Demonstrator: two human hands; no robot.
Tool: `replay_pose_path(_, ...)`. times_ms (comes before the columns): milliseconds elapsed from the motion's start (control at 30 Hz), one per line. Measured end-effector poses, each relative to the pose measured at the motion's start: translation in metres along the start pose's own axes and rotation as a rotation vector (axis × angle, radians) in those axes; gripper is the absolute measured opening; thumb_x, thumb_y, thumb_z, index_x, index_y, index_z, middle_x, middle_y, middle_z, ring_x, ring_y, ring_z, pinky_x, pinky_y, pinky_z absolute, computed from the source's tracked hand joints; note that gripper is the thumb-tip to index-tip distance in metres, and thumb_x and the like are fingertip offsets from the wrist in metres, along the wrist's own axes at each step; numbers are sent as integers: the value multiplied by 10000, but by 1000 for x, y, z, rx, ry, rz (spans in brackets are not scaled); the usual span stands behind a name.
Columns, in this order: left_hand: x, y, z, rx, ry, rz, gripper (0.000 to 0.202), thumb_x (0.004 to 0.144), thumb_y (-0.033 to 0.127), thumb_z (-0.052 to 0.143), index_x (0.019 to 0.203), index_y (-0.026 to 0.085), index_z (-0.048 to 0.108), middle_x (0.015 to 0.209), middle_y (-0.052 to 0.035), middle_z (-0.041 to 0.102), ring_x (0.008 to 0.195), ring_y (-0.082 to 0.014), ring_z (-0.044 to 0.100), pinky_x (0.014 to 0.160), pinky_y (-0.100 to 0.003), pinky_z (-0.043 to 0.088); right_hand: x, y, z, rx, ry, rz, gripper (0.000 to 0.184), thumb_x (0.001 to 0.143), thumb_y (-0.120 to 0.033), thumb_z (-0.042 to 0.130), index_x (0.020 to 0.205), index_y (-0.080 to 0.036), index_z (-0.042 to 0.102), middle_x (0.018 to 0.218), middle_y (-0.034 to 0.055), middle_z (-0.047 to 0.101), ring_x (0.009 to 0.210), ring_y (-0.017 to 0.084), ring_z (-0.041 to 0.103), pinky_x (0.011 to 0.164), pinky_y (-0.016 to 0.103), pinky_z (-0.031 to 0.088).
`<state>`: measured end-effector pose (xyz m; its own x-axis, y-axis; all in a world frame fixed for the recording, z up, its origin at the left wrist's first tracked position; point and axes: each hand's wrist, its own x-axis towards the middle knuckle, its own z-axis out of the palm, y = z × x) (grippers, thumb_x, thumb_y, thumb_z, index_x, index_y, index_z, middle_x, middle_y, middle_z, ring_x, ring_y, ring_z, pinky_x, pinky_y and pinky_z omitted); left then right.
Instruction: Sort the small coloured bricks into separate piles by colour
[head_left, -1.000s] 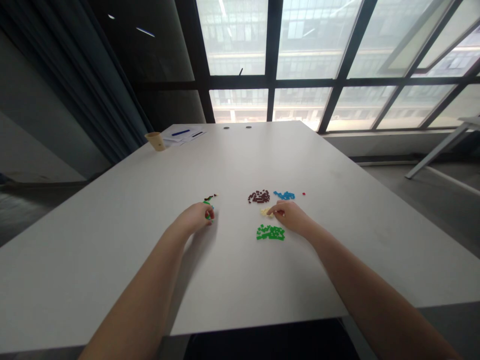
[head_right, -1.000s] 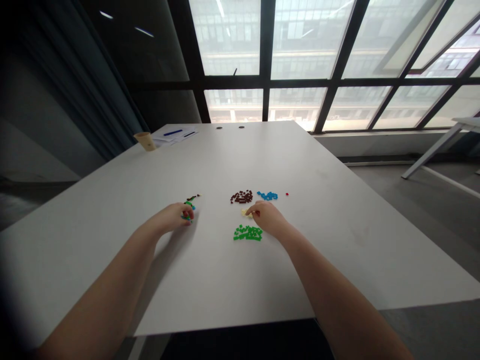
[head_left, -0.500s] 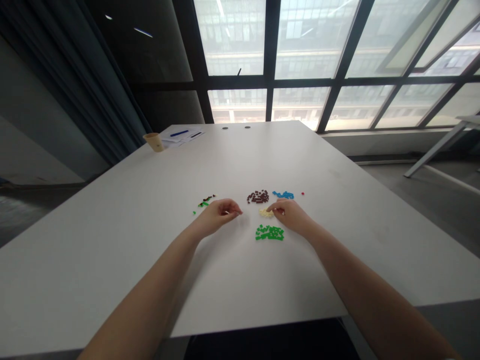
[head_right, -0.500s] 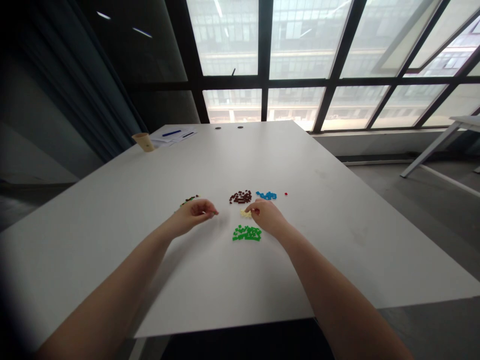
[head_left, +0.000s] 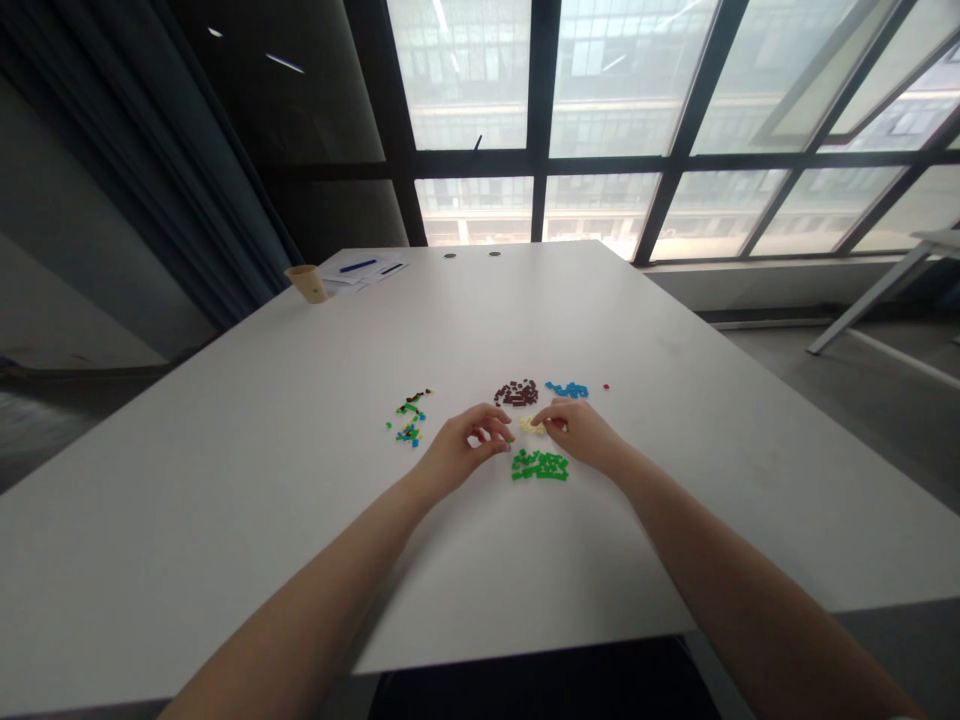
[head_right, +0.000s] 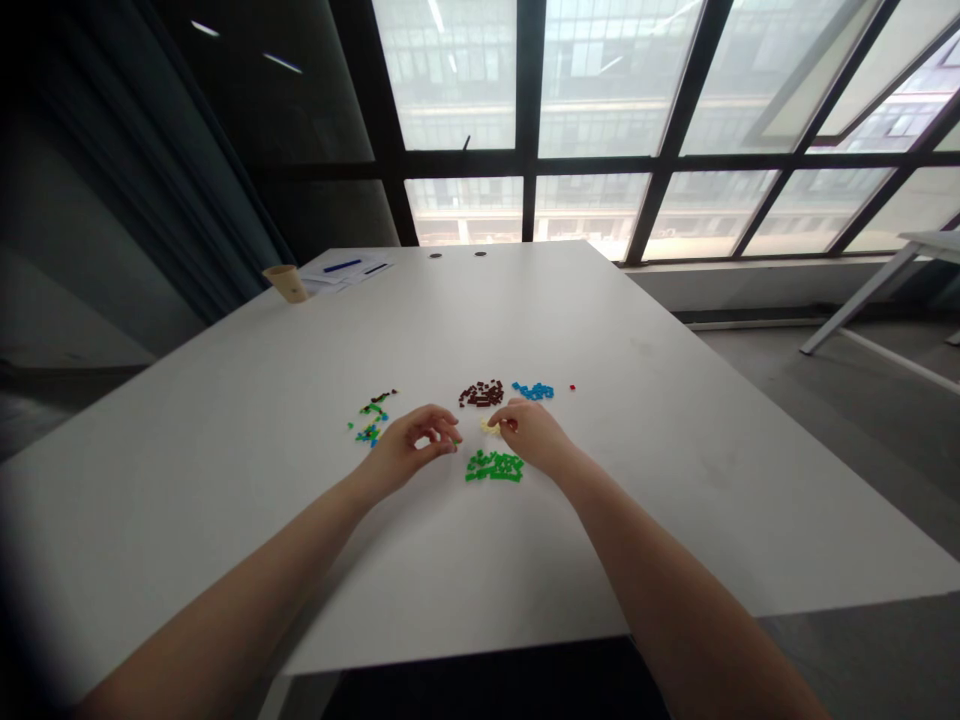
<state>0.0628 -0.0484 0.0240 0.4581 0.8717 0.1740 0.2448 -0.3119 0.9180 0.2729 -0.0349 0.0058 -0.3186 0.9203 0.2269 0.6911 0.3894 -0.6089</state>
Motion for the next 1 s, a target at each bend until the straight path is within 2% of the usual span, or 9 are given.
replay_pose_path(367,-1,1,0,-6,1,2,221,714,277,612,900,184,540,826,-46,682,726,-138,605,678,-268,440,0,-3,0,25,13,-36,271,717,-69,466,795,-184,699,683,16,586,589,91,477,605,214,379)
replay_pose_path(500,-1,-1,1,-21,5,-17,221,727,297,598,912,178,598,830,-54,686,753,-153,616,695,-281,452,0,-4,0,42,13,-57,267,721,-72,467,797,-186,695,687,16,592,600,92,481,612,213,382)
replay_pose_path(633,1,-4,5,-141,14,-101,179,677,295,646,797,162,665,815,-59,691,786,-172,619,745,-302,467,0,-4,0,26,21,-66,266,715,-69,469,788,-187,696,652,7,568,580,89,467,609,213,378)
replay_pose_path(767,4,-7,8,-309,45,-176,214,575,302,722,712,148,663,729,-46,691,725,-170,625,740,-319,479,0,-5,0,45,37,-86,265,724,-72,460,792,-183,690,652,7,551,583,90,463,601,212,377)
replay_pose_path(867,5,-8,9,-381,50,-212,261,520,333,753,675,145,658,685,-41,688,686,-164,622,721,-318,481,0,-9,-2,80,83,-148,252,742,-86,458,815,-184,679,674,11,545,605,94,472,606,214,382)
replay_pose_path(1000,6,-11,9,-438,7,-254,301,502,360,764,686,142,668,647,-37,681,622,-135,599,664,-285,468,-5,-22,-7,154,139,-315,192,764,-161,504,870,-198,660,705,15,549,655,108,493,639,236,397)
